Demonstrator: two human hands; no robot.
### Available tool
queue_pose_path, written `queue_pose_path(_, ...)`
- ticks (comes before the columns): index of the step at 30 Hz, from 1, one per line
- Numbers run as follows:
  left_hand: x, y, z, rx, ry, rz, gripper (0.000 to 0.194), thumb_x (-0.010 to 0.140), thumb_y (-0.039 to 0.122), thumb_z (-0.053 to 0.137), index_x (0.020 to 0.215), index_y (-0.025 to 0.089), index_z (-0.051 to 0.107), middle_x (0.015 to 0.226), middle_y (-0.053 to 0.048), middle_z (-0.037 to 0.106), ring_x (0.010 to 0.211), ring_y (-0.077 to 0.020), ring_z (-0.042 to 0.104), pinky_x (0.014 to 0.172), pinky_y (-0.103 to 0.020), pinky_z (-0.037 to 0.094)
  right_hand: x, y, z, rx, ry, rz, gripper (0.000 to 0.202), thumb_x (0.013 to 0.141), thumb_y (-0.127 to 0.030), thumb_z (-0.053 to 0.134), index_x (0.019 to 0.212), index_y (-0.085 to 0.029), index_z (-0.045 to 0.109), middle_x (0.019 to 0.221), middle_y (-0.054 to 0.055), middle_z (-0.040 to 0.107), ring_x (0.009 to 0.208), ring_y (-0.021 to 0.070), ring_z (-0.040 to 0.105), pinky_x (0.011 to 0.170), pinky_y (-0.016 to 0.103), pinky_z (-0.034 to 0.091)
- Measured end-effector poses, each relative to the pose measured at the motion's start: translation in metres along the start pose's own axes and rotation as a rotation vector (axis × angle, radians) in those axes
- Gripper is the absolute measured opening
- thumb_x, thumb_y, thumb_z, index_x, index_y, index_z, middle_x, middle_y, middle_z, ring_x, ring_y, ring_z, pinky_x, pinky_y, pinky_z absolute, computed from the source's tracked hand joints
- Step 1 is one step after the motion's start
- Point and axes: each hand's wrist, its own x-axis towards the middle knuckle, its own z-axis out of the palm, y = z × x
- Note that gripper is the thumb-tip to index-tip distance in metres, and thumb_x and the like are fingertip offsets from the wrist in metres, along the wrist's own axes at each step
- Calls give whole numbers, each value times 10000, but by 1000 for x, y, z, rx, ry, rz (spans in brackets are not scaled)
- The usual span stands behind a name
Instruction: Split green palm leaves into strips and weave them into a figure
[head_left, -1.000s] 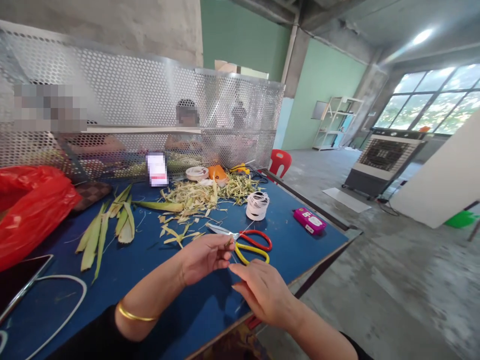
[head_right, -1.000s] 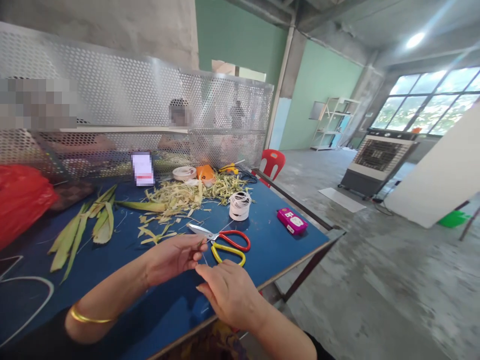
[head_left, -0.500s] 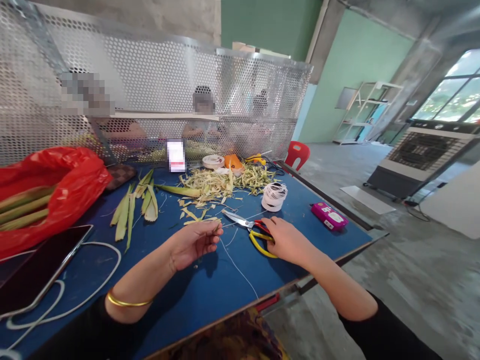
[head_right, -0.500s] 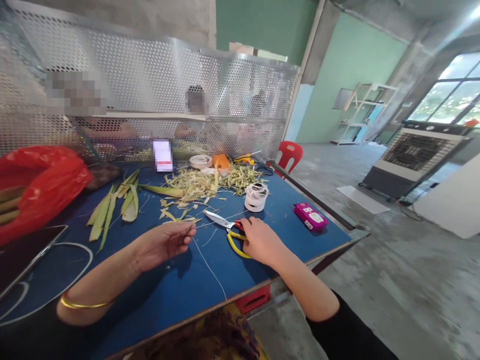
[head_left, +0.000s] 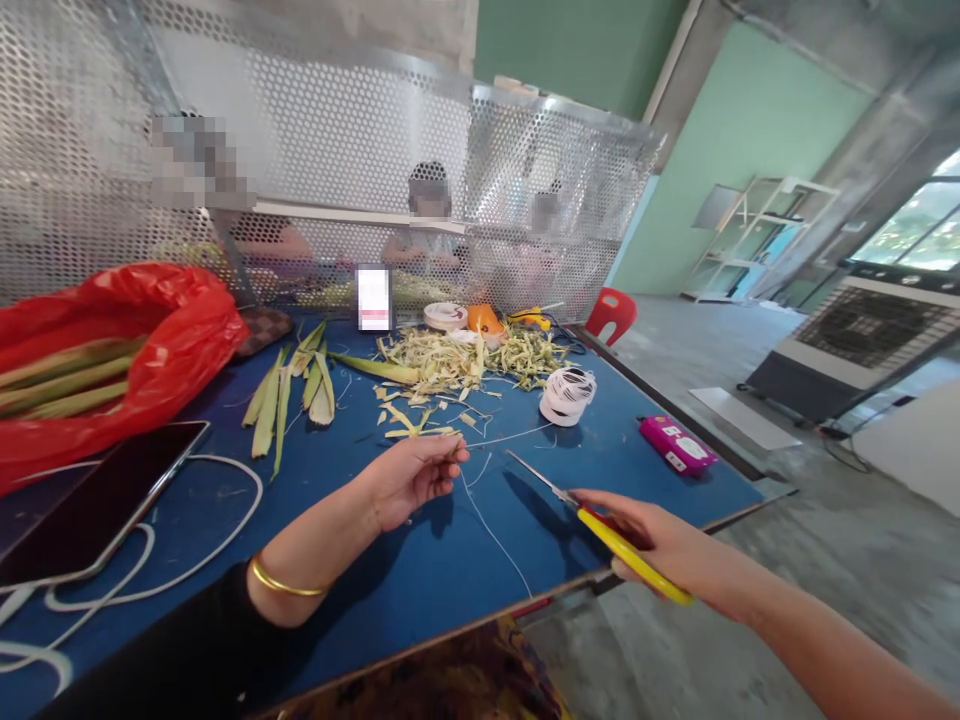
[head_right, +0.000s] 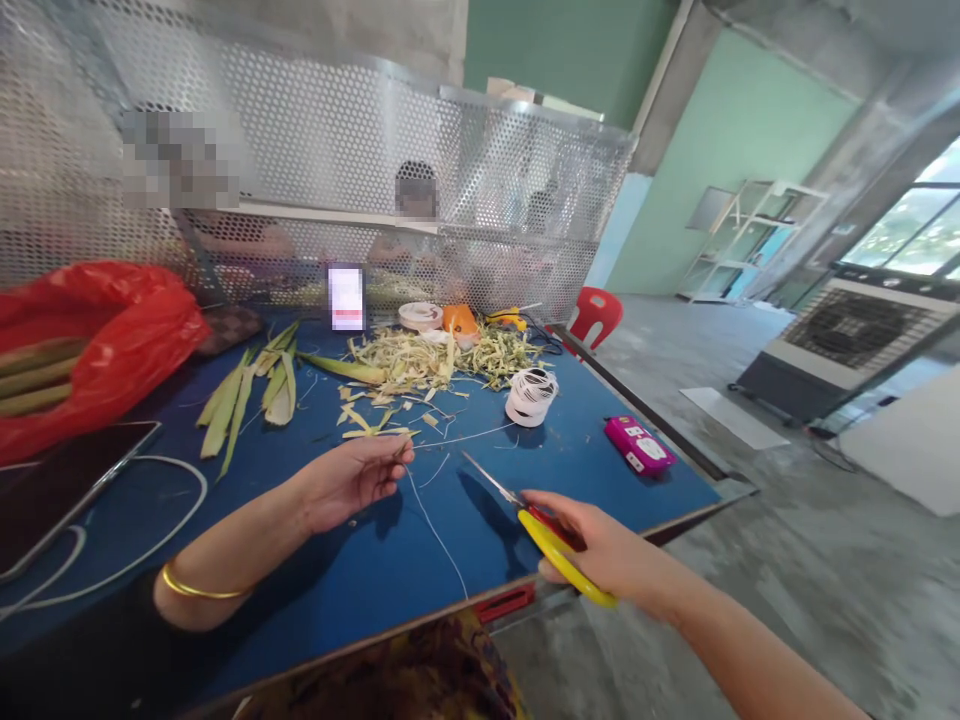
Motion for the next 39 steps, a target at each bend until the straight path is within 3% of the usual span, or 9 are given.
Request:
queue_pose_path(4,0,-1,1,1,-8,6,129,842,193,584,752,114,635,690,6,601,509,-49,542,468,-160,457,-11,2,3,335,-118,58,593,741,-373,677,1293,-268,487,869,11,572,562,67,493,416,138,397)
queue_pose_path(10,-4,0,4,30,5,24,111,818,190,614,738,116,636,678,8,599,505,-49,537,471,-159,453,4,-9,15,549,-177,39,492,753,-517,656,1130,-214,568,777,4,528,512,58,458,336,118,357)
queue_pose_path(15,-4,-3,2,50,-35,25,102,815,200,616,758,118,634,685,11,591,509,-49,533,472,-159,459,27,-25,31,520,-55,34,429,753,-524,644,1018,-195,575,663,-38,486,396,34,373,274,124,284)
queue_pose_path(21,-6,0,4,59,-8,34,111,810,197,617,737,116,638,686,2,599,507,-52,533,475,-158,465,38,-29,36,242,137,-47,409,708,-495,667,952,-180,576,567,-85,418,340,32,297,303,176,252)
queue_pose_path(25,-19,13,0,121,23,84,106,800,199,629,737,118,658,698,-9,609,520,-63,536,473,-167,476,42,-25,25,-289,351,-200,390,762,-419,606,1070,-181,595,652,-28,566,540,132,534,510,250,408)
queue_pose_path(31,-50,42,-32,81,68,219,113,826,148,578,757,107,659,709,-10,587,510,-64,529,471,-178,498,55,-22,23,-989,501,-213,447,814,-321,558,1226,-150,537,962,109,689,823,261,663,676,340,478)
queue_pose_path(34,-55,49,-45,-62,79,239,160,845,93,521,731,102,633,685,-1,555,489,-54,510,467,-176,497,58,-34,31,-1237,539,-233,281,818,-260,579,1058,-127,642,939,148,663,806,283,657,631,350,491)
queue_pose_path(36,-55,47,-48,-129,58,245,165,847,77,509,726,103,619,683,2,544,485,-50,500,462,-171,490,60,-49,42,-1272,563,-361,163,821,-226,586,911,-141,693,912,146,656,866,291,640,697,371,499)
queue_pose_path(39,-52,39,-43,-165,-13,251,145,851,94,514,752,110,619,697,2,545,498,-54,501,474,-179,493,70,-76,70,-860,457,-657,223,869,-280,557,1044,-207,676,1028,94,666,937,228,629,826,361,490)
